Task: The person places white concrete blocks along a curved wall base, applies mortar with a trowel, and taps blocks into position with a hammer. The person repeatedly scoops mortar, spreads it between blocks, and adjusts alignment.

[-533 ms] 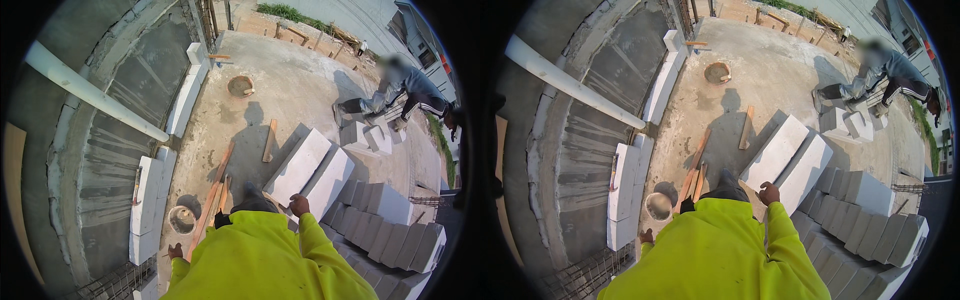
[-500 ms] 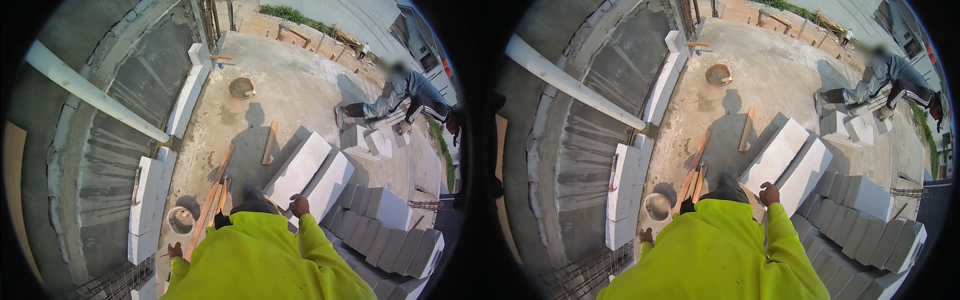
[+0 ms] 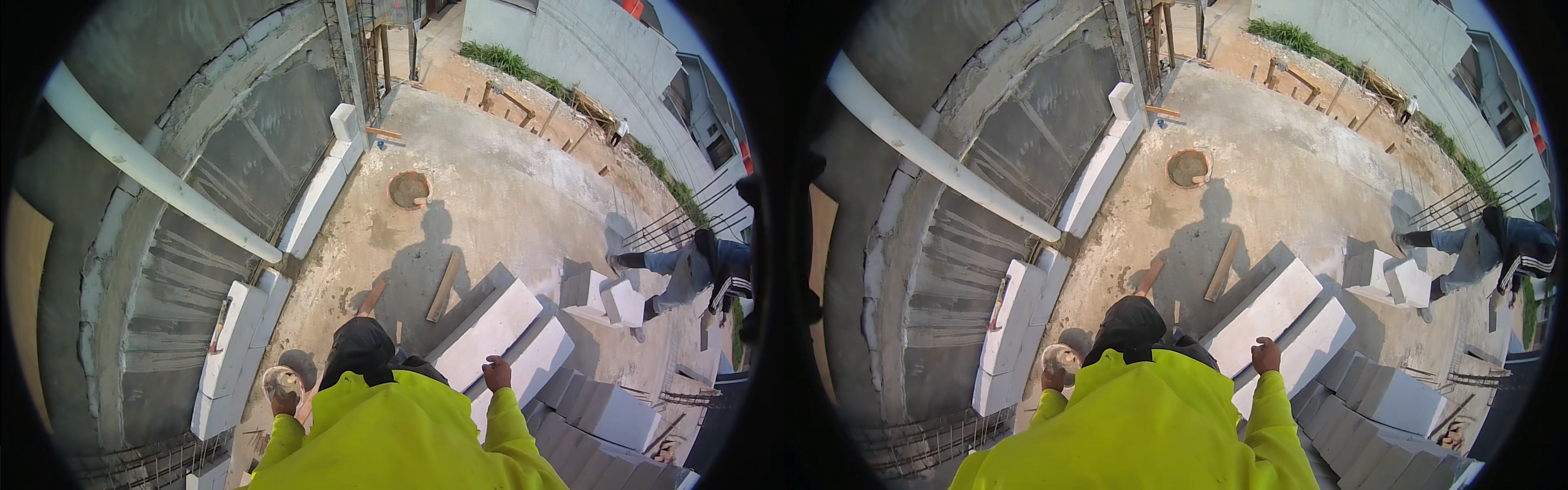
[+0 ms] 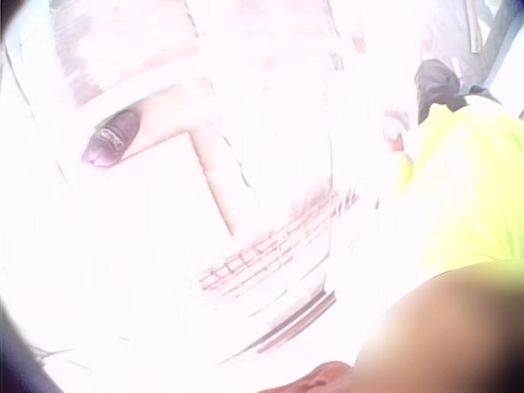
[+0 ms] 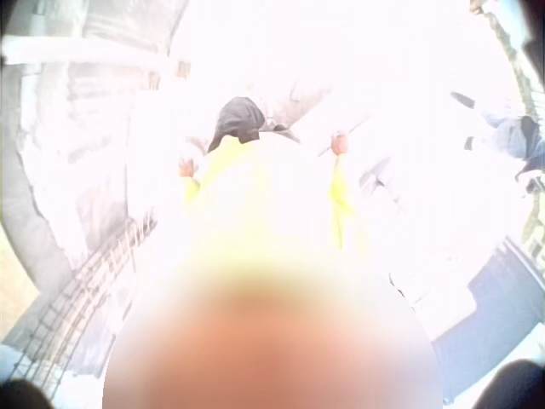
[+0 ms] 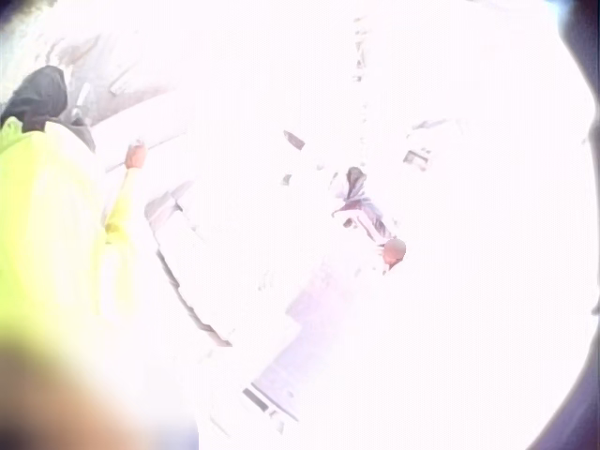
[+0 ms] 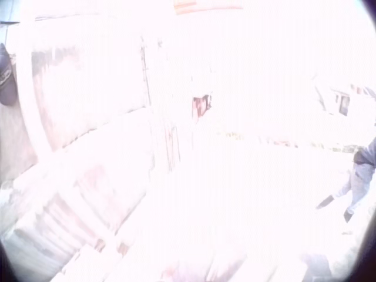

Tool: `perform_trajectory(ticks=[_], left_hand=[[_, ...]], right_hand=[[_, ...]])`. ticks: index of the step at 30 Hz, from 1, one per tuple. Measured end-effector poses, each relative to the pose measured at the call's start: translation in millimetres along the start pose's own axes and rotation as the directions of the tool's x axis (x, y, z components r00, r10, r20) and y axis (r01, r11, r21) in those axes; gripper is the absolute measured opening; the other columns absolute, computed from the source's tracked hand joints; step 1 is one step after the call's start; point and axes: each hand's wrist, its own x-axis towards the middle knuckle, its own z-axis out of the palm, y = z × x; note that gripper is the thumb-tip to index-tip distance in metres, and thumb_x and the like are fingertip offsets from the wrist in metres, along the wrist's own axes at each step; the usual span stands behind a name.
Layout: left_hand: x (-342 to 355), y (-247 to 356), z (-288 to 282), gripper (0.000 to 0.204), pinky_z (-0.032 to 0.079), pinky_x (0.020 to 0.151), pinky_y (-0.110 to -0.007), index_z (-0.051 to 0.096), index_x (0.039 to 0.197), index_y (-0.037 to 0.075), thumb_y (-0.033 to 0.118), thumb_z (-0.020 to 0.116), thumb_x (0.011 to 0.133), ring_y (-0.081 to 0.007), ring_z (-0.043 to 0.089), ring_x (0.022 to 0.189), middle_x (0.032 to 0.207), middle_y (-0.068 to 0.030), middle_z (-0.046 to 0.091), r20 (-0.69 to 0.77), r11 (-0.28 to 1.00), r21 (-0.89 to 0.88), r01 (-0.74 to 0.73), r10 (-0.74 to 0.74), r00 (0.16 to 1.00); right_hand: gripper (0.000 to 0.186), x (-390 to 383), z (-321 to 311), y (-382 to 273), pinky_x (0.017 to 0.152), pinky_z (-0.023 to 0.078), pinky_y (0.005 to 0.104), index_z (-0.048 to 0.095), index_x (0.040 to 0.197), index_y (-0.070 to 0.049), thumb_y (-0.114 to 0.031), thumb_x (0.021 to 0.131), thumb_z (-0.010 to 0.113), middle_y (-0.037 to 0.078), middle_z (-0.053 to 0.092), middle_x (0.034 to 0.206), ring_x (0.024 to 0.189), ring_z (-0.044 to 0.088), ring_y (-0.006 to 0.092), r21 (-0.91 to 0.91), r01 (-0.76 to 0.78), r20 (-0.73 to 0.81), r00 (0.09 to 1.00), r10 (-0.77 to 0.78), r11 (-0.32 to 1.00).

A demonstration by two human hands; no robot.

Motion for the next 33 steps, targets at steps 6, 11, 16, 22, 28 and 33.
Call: perform_trajectory(ticks=[6,11,16,22,28,33], left_hand=[[66.6,39.5,11.4,0.080,0.049,0.101,-0.046,0.054,0.136,-0.008,0.036,0.073,0.072,-0.0442,0.062,0.119,0.129,-0.0347,0.061,0.027,0.986,0.163,0.041,-0.046,0.999],[153.3,197.1,13.1,0.081,0.041,0.112,-0.043,0.043,0.144,-0.010,0.026,0.074,0.079,-0.0446,0.052,0.132,0.137,-0.0350,0.055,-0.111,0.980,-0.039,-0.197,0.191,0.975],[252.7,444.1,-55.9,0.070,0.030,0.120,-0.042,0.038,0.150,-0.002,0.011,0.069,0.088,-0.0400,0.036,0.146,0.159,-0.0258,0.032,-0.449,0.672,-0.008,-0.740,0.659,0.604],[320.2,714.3,-235.3,0.071,0.031,0.120,-0.046,0.039,0.153,0.011,0.010,0.070,0.089,-0.0361,0.030,0.149,0.163,-0.0146,0.029,-0.699,0.510,0.486,-0.710,0.714,0.034],[381.3,876.3,-357.5,0.076,0.020,0.120,-0.062,0.036,0.155,0.021,0.021,0.073,0.088,-0.0334,0.018,0.154,0.166,-0.0083,0.024,-0.569,0.447,0.809,-0.381,0.759,-0.317],[438.0,927.2,-400.1,0.072,0.011,0.118,-0.068,0.029,0.158,0.027,0.040,0.061,0.095,-0.0291,0.014,0.155,0.167,-0.0028,0.020,-0.597,0.513,0.802,-0.307,0.705,-0.382]], right_hand=[[0.030,-21.8,22.9,8.8,0.082,0.057,0.0411,0.075,0.102,-0.006,-0.020,0.075,0.075,0.017,0.074,0.086,0.085,0.072,0.0304,0.037,-0.183,-0.015,0.983,0.184,0.982],[0.023,-16.7,20.2,22.5,0.074,0.058,0.0397,0.075,0.091,-0.008,-0.013,0.069,0.071,0.018,0.072,0.077,0.074,0.071,0.0305,-0.055,-0.325,-0.064,0.945,0.322,0.944],[0.030,67.7,4.3,18.2,0.062,0.056,0.0368,0.072,0.101,-0.004,-0.008,0.071,0.072,0.015,0.072,0.076,0.064,0.069,0.0255,0.142,-0.432,-0.062,0.894,0.444,0.891],[0.035,255.0,-45.2,-147.7,0.054,0.052,0.0325,0.065,0.117,0.001,-0.003,0.082,0.067,0.011,0.068,0.076,0.062,0.066,0.0189,0.309,-0.314,0.050,0.948,0.314,0.898],[0.031,368.5,-47.1,-316.4,0.065,0.054,0.0324,0.066,0.116,0.000,-0.009,0.087,0.067,0.011,0.069,0.078,0.069,0.067,0.0184,0.313,0.150,-0.045,0.989,-0.143,0.938],[0.030,424.5,-49.6,-378.1,0.064,0.055,0.0331,0.066,0.116,0.000,-0.014,0.090,0.067,0.013,0.071,0.078,0.066,0.068,0.0199,0.044,0.284,0.059,0.956,-0.287,0.958]])
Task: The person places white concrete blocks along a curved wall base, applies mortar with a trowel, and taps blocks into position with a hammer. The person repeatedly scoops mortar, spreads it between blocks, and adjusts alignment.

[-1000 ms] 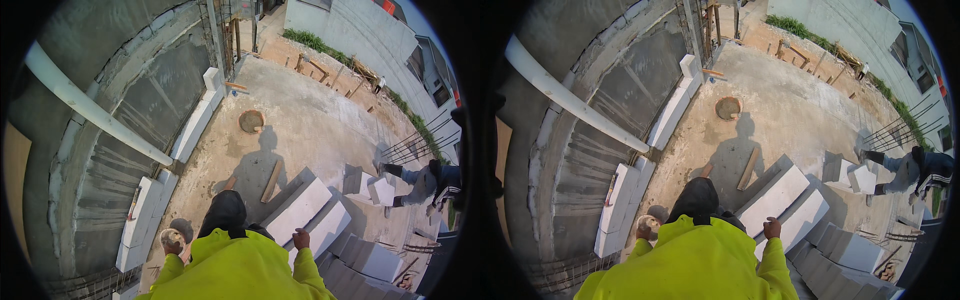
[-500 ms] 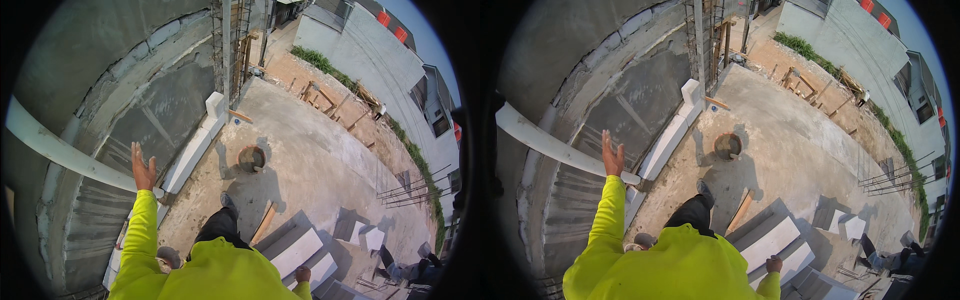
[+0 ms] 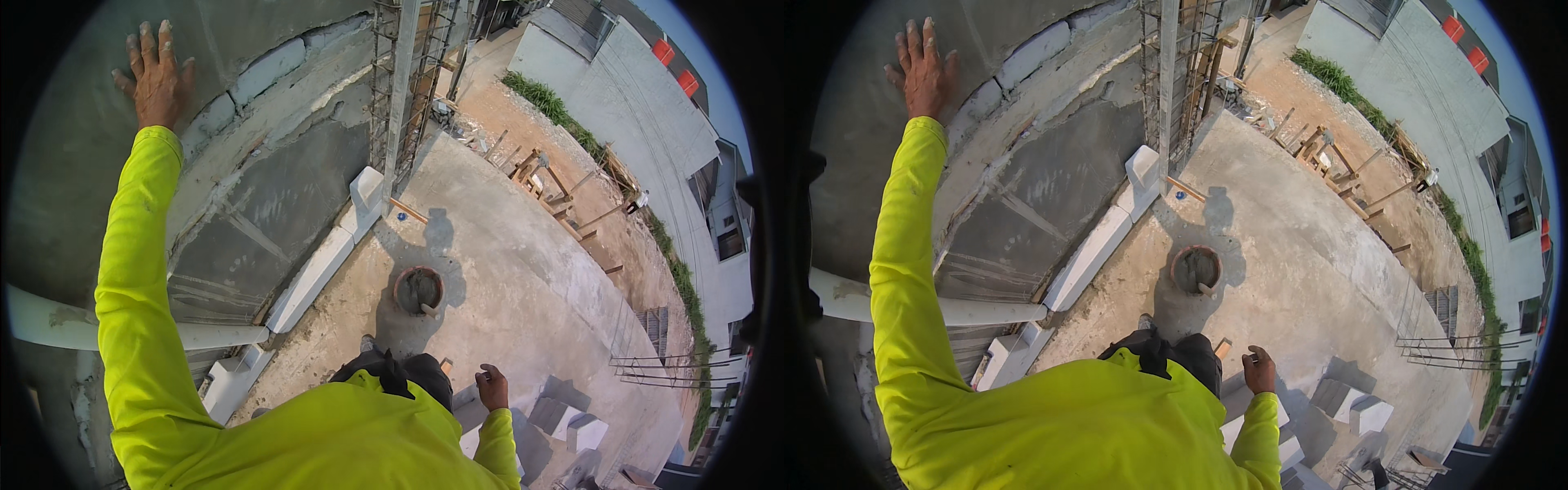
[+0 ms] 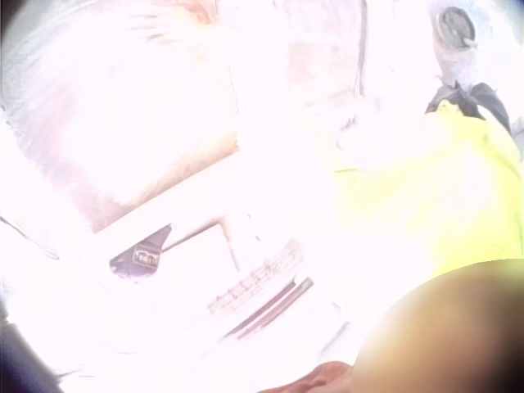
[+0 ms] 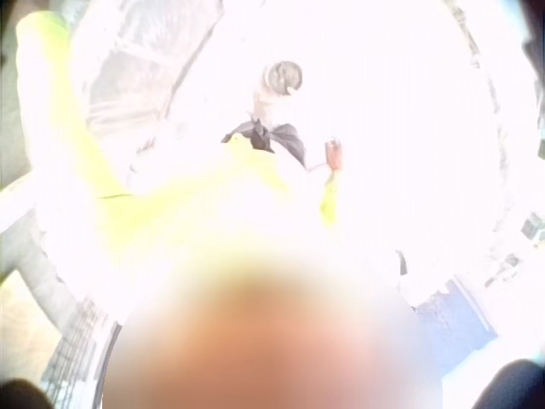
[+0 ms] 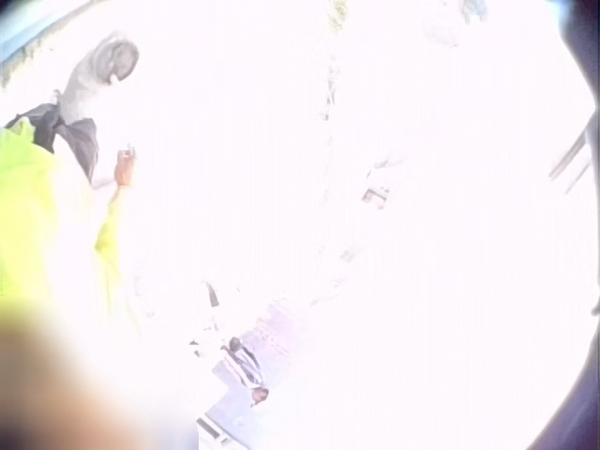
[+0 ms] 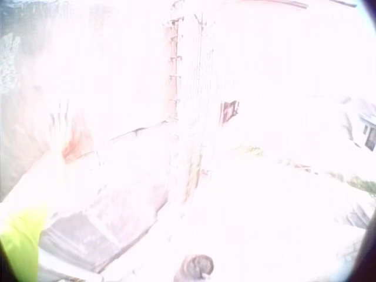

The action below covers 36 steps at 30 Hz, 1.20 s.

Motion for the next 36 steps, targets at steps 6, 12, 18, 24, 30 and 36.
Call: perform_trajectory(ticks=[6,12,18,24,30,36], left_hand=[[-13.1,-11.6,25.6,0.069,0.017,0.121,-0.057,0.035,0.155,0.024,0.045,0.062,0.094,-0.0282,0.024,0.150,0.168,-0.0030,0.018,0.164,0.878,0.479,0.007,-0.098,0.982],[-5.5,-2.0,29.4,0.072,0.008,0.119,-0.068,0.025,0.159,0.028,0.064,0.041,0.098,-0.0218,0.011,0.156,0.169,0.0053,0.016,-0.050,0.981,0.185,-0.062,0.072,0.996],[-7.3,0.5,33.5,0.077,0.009,0.118,-0.068,0.026,0.159,0.029,0.072,0.037,0.096,-0.0193,0.012,0.156,0.168,0.0065,0.016,-0.040,0.973,0.229,-0.025,0.035,0.999],[-8.0,-1.9,36.9,0.078,0.013,0.117,-0.066,0.032,0.158,0.026,0.072,0.041,0.095,-0.0224,0.019,0.155,0.167,0.0017,0.025,-0.050,0.953,0.299,-0.042,0.059,0.997],[-6.7,-1.2,36.9,0.079,0.016,0.115,-0.065,0.036,0.156,0.025,0.071,0.044,0.093,-0.0240,0.021,0.154,0.166,-0.0007,0.028,-0.030,0.945,0.323,-0.046,0.058,0.998],[-9.7,-2.9,38.1,0.080,0.015,0.116,-0.064,0.037,0.156,0.024,0.073,0.042,0.092,-0.0253,0.023,0.153,0.164,-0.0026,0.031,-0.018,0.936,0.349,-0.044,0.054,0.998]], right_hand=[[0.031,122.7,-13.3,-49.7,0.064,0.055,0.0323,0.066,0.117,0.000,-0.018,0.092,0.067,0.014,0.072,0.081,0.067,0.069,0.0197,-0.020,0.054,0.167,0.985,-0.050,0.998],[0.033,275.6,-16.7,-148.7,0.069,0.052,0.0312,0.065,0.120,0.000,-0.018,0.093,0.068,0.013,0.068,0.082,0.069,0.062,0.0186,0.148,0.229,0.248,0.933,-0.260,0.962],[0.040,386.3,-16.9,-262.8,0.069,0.052,0.0303,0.060,0.129,0.003,-0.019,0.095,0.066,0.012,0.068,0.085,0.072,0.065,0.0169,0.227,0.391,0.257,0.859,-0.442,0.892],[0.053,482.7,9.5,-405.4,0.067,0.054,0.0298,0.051,0.141,0.003,-0.018,0.095,0.067,0.014,0.070,0.102,0.071,0.066,0.0167,0.400,0.436,0.167,0.830,-0.531,0.806],[0.045,540.5,45.3,-476.9,0.066,0.054,0.0292,0.058,0.134,0.001,-0.022,0.096,0.065,0.012,0.070,0.105,0.074,0.068,0.0173,0.571,0.344,0.095,0.874,-0.476,0.746],[0.028,593.7,46.3,-444.6,0.069,0.055,0.0278,0.067,0.111,0.000,-0.025,0.102,0.057,0.007,0.069,0.100,0.079,0.069,0.0157,0.599,0.326,-0.011,0.916,-0.400,0.731]])
